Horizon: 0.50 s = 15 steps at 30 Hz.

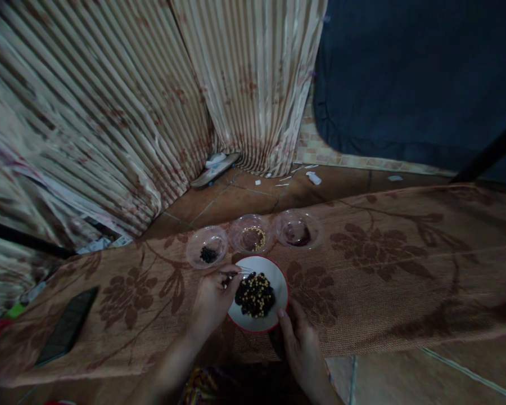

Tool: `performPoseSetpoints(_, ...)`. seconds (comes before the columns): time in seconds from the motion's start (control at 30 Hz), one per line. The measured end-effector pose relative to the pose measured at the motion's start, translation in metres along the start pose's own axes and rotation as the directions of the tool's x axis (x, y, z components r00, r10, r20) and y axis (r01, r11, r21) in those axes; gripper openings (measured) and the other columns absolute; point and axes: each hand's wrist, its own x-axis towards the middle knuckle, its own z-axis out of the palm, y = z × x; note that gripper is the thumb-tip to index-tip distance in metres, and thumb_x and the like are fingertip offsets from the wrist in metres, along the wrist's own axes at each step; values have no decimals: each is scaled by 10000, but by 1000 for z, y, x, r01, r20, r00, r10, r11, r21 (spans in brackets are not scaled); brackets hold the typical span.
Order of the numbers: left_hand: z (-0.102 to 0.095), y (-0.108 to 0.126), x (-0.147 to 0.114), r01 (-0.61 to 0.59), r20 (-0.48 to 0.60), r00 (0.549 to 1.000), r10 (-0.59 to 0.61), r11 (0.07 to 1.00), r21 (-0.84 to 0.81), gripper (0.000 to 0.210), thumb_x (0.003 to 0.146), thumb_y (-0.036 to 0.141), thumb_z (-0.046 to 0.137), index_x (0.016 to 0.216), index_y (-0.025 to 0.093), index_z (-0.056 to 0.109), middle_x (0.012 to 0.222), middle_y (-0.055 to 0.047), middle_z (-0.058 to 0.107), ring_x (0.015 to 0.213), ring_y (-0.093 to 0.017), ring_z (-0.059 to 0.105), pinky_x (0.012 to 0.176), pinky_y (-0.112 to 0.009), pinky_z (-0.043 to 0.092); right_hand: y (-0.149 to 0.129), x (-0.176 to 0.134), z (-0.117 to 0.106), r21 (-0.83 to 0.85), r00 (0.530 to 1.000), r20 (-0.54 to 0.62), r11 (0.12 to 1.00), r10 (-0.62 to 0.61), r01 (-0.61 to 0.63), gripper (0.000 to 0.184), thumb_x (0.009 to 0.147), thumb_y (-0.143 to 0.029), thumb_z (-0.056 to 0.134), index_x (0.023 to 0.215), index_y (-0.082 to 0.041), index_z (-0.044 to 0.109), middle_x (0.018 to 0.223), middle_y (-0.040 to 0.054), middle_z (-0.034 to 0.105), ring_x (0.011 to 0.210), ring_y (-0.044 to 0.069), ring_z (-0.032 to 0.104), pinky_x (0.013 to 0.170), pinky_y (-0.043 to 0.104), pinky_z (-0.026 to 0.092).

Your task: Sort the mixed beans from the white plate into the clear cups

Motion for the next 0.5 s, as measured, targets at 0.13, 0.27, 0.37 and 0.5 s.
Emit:
performPoseSetpoints(0.13,2,-2,-1,17,5,1000,-17,1000,9,177,880,260,573,945,197,725,861,-31,760,661,-138,686,548,-197,474,-1,0,0,9,1000,-3,1000,-9,9,438,914,-509,468,1172,-195,631,1141,102,714,1047,229,680,876,291,540)
performPoseSetpoints(0.27,3,0,-1,27,14,1000,-27,999,36,179,889,269,565,924,194,723,826,-21,753,635,-133,680,541,-198,465,-2,0,0,11,1000,-11,1000,12,-12,440,910,-502,479,1182,-189,626,1121,104,722,1029,235,687,867,305,546)
performPoseSetpoints(0.37,3,2,-1,17,4,1000,-17,999,31,168,889,260,566,910,197,721,847,-18,756,637,-128,681,565,-202,478,-1,0,0,12,1000,5,1000,16,-16,438,913,-505,472,1175,-189,624,1140,107,715,1036,233,685,874,304,542)
performPoseSetpoints(0.5,5,2,-3,-13,-25,1000,14,999,41,138,879,237,582,873,202,716,838,-15,761,661,-129,694,624,-210,503,2,-1,1,2,1000,-10,1000,2,-2,442,914,-512,469,1181,-193,619,1120,102,722,1032,233,686,862,304,548)
